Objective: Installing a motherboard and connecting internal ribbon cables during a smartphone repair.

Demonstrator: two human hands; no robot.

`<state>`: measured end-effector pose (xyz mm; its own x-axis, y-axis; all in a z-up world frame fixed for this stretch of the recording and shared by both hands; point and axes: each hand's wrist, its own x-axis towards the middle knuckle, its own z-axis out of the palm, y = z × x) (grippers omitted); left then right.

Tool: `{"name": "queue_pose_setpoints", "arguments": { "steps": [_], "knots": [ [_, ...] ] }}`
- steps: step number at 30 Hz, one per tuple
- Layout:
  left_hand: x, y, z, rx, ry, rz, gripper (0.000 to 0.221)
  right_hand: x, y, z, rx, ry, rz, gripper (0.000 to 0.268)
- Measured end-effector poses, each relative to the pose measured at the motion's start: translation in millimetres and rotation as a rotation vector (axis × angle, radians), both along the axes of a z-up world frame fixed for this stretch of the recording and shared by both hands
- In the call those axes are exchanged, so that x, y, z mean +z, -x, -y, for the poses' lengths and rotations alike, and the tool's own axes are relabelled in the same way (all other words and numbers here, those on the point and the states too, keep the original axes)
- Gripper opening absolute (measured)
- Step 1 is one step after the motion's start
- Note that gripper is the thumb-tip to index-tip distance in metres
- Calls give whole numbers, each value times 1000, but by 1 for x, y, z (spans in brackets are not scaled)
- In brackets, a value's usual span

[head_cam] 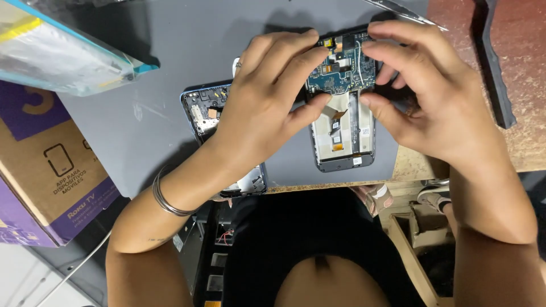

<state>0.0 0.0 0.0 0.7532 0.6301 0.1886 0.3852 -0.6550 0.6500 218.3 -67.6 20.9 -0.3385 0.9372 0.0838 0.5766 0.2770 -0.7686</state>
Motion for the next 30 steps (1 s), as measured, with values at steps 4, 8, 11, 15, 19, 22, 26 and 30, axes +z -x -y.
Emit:
{"name": "queue_pose_setpoints", "arguments": {
  "steps": [4,8,11,15,19,22,26,30],
  "knots": [
    [0,-1,1,-7,-49,14,37,-8,0,6,-21,-5,2,36],
    [2,-1,-2,-16,-32,24,37,-16,7,14,-156,-123,-15,27],
    [3,0,-2,-30,-24,16,38,-18,14,20,-162,-219,-1,24],
    [5,-1,-3,-29,-37,12,38,-28,16,29,-193,-346,114,28],
    [5,0,-3,-30,-28,17,37,-34,20,28,-185,-338,169,31],
    [5,0,-3,-27,-29,22,37,-34,21,27,-205,-322,128,34],
    [5,0,-3,-15,-32,18,38,-30,18,27,-222,-254,-11,15],
    [3,-1,-2,-9,-80,-8,36,-34,15,28,-215,-298,-14,6]
  ]
}}
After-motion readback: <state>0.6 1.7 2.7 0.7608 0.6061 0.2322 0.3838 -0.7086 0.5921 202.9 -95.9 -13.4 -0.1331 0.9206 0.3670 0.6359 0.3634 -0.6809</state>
